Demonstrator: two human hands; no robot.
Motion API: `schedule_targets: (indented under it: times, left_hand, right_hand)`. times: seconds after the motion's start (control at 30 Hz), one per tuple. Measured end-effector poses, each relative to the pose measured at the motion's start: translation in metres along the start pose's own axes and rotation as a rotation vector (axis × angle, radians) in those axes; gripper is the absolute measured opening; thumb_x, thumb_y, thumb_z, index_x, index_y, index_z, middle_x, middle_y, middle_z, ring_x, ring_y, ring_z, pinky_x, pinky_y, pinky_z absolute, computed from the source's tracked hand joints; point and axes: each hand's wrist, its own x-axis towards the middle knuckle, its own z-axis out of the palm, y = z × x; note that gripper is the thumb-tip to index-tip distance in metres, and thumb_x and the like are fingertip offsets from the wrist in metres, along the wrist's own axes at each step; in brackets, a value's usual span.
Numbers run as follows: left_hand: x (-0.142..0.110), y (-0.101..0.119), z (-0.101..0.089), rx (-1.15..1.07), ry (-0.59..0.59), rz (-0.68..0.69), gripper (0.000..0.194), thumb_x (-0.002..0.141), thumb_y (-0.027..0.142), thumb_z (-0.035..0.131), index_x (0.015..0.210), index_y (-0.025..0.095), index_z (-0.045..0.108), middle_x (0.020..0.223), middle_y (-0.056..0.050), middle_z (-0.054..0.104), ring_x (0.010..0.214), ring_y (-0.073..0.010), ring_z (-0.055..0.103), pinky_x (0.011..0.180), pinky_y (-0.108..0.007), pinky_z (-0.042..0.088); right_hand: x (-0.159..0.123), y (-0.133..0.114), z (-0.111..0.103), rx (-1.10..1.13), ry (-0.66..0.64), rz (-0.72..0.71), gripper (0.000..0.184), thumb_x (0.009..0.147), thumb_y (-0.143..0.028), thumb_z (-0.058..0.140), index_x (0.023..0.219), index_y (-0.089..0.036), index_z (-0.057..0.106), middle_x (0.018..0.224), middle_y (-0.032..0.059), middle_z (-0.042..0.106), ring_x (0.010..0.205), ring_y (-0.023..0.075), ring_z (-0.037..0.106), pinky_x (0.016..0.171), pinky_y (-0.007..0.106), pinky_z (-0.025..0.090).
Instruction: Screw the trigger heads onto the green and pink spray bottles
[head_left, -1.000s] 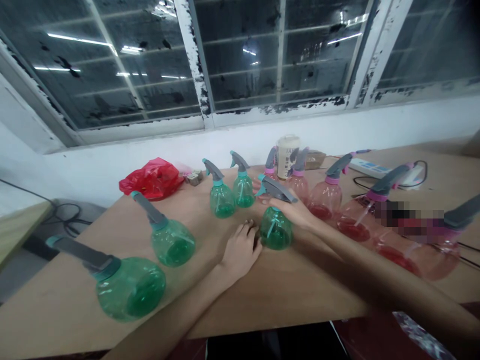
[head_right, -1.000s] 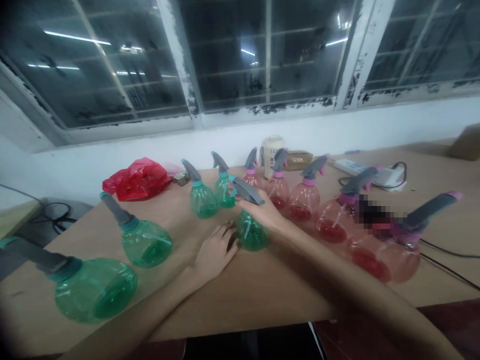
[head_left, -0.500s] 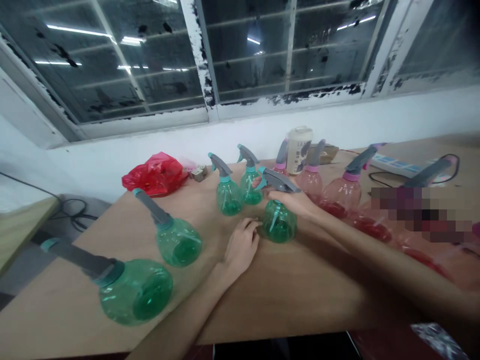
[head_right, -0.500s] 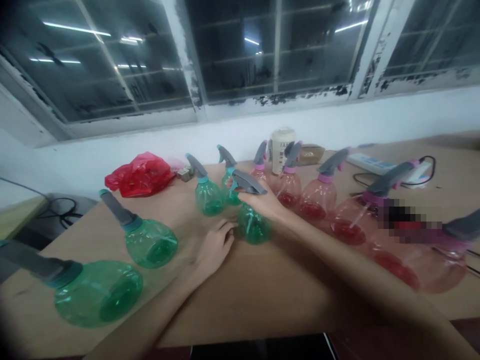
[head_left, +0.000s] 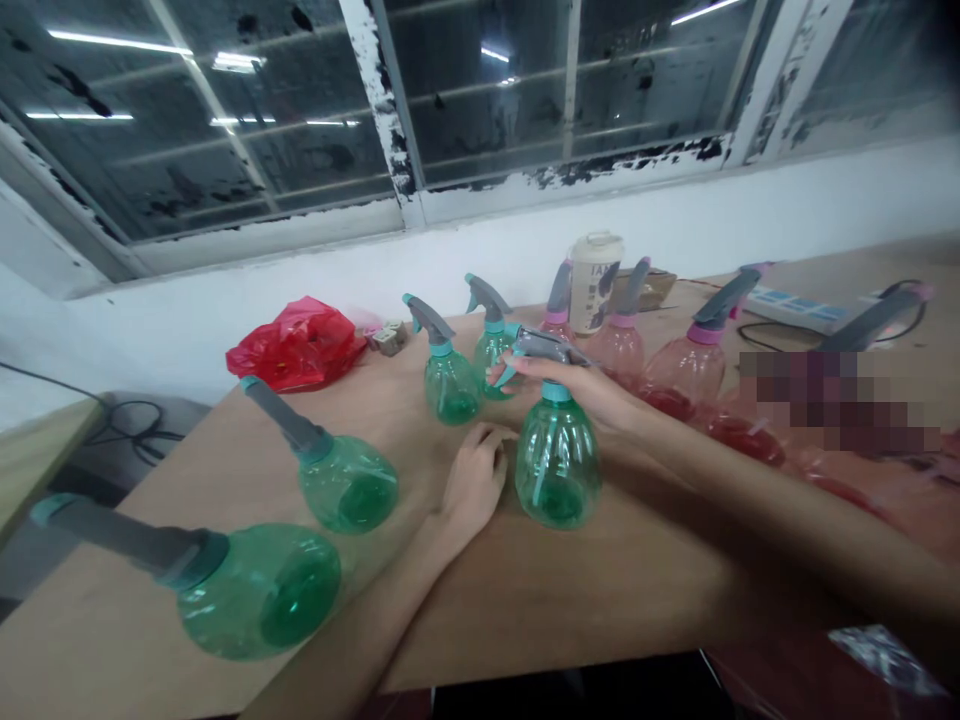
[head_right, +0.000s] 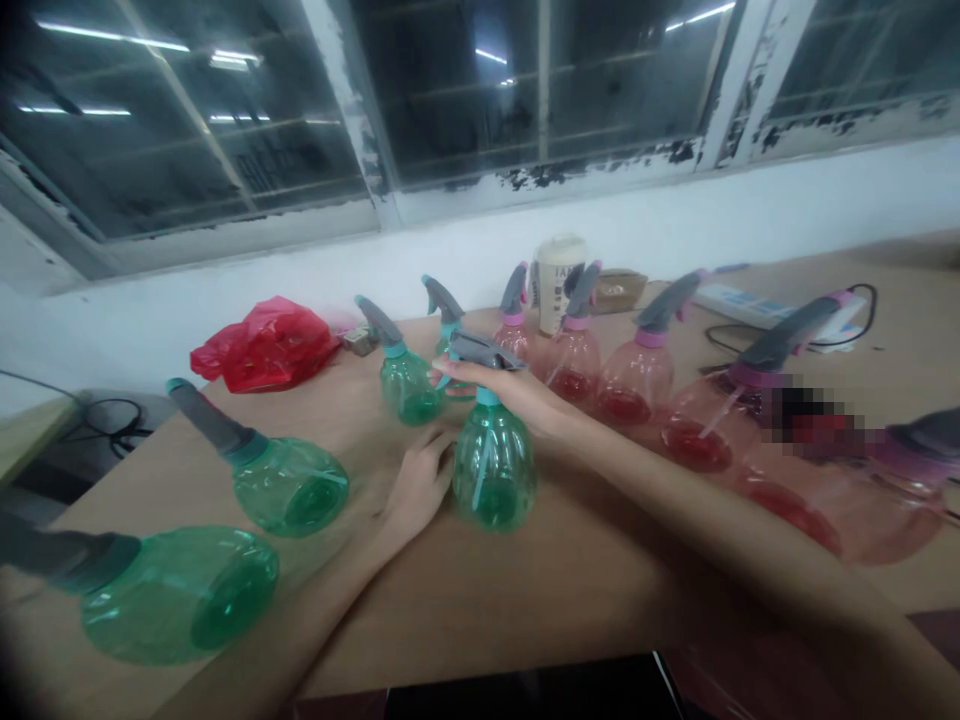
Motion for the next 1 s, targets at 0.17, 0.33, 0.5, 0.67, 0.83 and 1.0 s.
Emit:
schedule_targets:
  times: [0.17, 0.33, 0.5, 0.67, 0.83, 1.0]
  left_hand:
    - [0.001, 0.000, 0.000, -0.020, 0.016, -0.011, 0.032, 0.083, 0.000, 0.050, 0.104, 0.016, 0.067, 0.109, -0.008, 0.067, 0.103, -0.0215, 0.064, 0.093, -0.035, 0.051]
    - [0.004, 0.002, -0.002, -0.047, 0.040, -0.036, 0.026, 0.087, 0.007, 0.049, 0.104, 0.016, 0.067, 0.106, -0.009, 0.069, 0.101, -0.0243, 0.066, 0.092, -0.038, 0.051]
    - [0.004, 0.005, -0.004, -0.052, 0.036, -0.060, 0.025, 0.091, 0.015, 0.047, 0.107, 0.016, 0.065, 0.108, -0.010, 0.068, 0.098, -0.0251, 0.067, 0.087, -0.037, 0.053]
    - [0.002, 0.008, -0.004, -0.056, 0.028, -0.065, 0.025, 0.091, 0.016, 0.047, 0.110, 0.017, 0.064, 0.110, -0.010, 0.067, 0.096, -0.0241, 0.067, 0.084, -0.036, 0.054]
    - [0.002, 0.009, -0.004, -0.069, 0.029, -0.030, 0.025, 0.090, 0.015, 0.048, 0.108, 0.018, 0.065, 0.108, -0.008, 0.068, 0.101, -0.0233, 0.065, 0.088, -0.037, 0.052]
    - [0.003, 0.004, -0.001, -0.082, 0.049, -0.018, 0.025, 0.089, 0.013, 0.048, 0.107, 0.017, 0.065, 0.107, -0.008, 0.069, 0.097, -0.0233, 0.066, 0.087, -0.037, 0.053]
  right_hand:
    - [0.003, -0.002, 0.002, 0.255, 0.056, 0.104, 0.029, 0.082, -0.050, 0.067, 0.090, -0.023, 0.071, 0.099, 0.0060, 0.075, 0.098, 0.0224, 0.070, 0.095, 0.040, 0.054]
    - [0.006, 0.009, 0.004, 0.586, 0.040, 0.287, 0.033, 0.086, -0.050, 0.062, 0.089, -0.018, 0.070, 0.093, 0.0071, 0.075, 0.095, 0.0210, 0.071, 0.091, 0.037, 0.056]
    - [0.002, 0.017, 0.012, 0.661, 0.054, 0.369, 0.039, 0.087, -0.053, 0.060, 0.088, -0.016, 0.070, 0.088, 0.0089, 0.075, 0.097, 0.0232, 0.071, 0.093, 0.041, 0.056]
    - [-0.003, 0.010, 0.015, 0.610, -0.052, 0.277, 0.028, 0.079, -0.046, 0.072, 0.083, -0.018, 0.071, 0.091, 0.0082, 0.075, 0.100, 0.0241, 0.070, 0.100, 0.041, 0.052]
    - [-0.002, 0.006, 0.011, 0.636, -0.132, 0.196, 0.013, 0.079, -0.027, 0.073, 0.088, -0.018, 0.072, 0.104, 0.0059, 0.073, 0.107, 0.0204, 0.067, 0.102, 0.034, 0.049]
    - [0.000, 0.009, 0.011, 0.618, 0.024, 0.300, 0.018, 0.078, -0.035, 0.074, 0.077, -0.018, 0.070, 0.083, 0.0039, 0.073, 0.084, 0.0173, 0.070, 0.088, 0.033, 0.056]
